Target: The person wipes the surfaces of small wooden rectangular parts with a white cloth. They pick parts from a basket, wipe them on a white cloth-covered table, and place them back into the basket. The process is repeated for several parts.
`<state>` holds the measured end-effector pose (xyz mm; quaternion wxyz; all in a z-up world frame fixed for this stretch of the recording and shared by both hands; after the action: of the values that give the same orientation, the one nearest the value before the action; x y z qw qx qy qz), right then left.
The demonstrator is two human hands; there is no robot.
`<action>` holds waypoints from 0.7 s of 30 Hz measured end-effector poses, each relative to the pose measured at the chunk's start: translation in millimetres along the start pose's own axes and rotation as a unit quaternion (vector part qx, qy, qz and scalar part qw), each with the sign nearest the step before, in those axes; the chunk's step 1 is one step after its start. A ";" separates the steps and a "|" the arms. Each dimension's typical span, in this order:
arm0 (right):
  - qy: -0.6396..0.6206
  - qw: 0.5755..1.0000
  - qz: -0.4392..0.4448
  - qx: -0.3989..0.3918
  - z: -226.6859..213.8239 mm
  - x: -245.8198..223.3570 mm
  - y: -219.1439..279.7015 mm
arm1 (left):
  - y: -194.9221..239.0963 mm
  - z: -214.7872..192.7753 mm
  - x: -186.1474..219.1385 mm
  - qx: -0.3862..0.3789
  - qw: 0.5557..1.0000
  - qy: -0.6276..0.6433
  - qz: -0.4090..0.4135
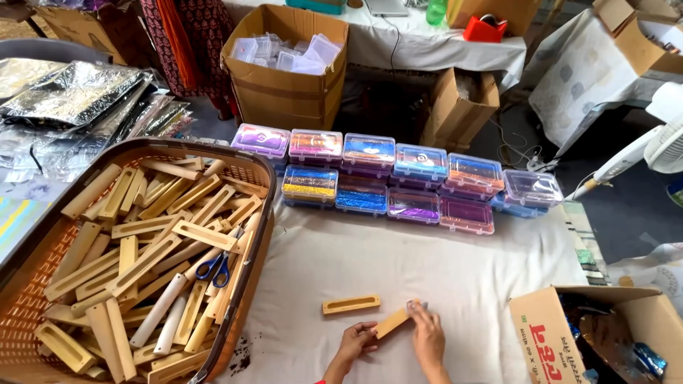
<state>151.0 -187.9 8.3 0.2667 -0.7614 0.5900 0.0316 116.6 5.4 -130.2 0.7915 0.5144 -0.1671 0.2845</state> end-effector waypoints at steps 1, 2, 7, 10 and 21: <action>-0.002 1.000 0.002 -0.002 5.6 -3.8 4.1 | -1.1 -0.9 -2.8 0.002 1.000 0.000 -0.003; 0.011 1.000 0.007 -0.001 9.8 -7.1 7.9 | -2.1 -1.1 -3.8 -0.001 1.000 0.005 0.001; 0.007 0.998 -0.004 -0.069 42.4 -53.4 37.3 | -0.3 0.1 2.3 -0.008 1.000 -0.001 0.014; 0.005 0.994 -0.028 -0.106 40.6 -57.0 34.6 | 1.2 2.0 1.7 -0.011 1.000 -0.004 -0.004; 0.006 1.000 0.014 -0.023 30.2 -31.0 20.7 | 4.2 0.6 1.4 0.006 1.000 0.008 -0.006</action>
<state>130.7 -150.5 -14.0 0.2451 -0.7593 0.6012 0.0440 115.0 6.5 -126.2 0.7915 0.5178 -0.1560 0.2848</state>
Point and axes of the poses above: each hand's wrist, its own y-axis away from the middle knuckle, its own z-axis out of the palm, x = y × z, the point moved 10 cm from there along -y, towards the middle knuckle, and after that the axes turned 11 degrees about -z, right-handed, at the moved point
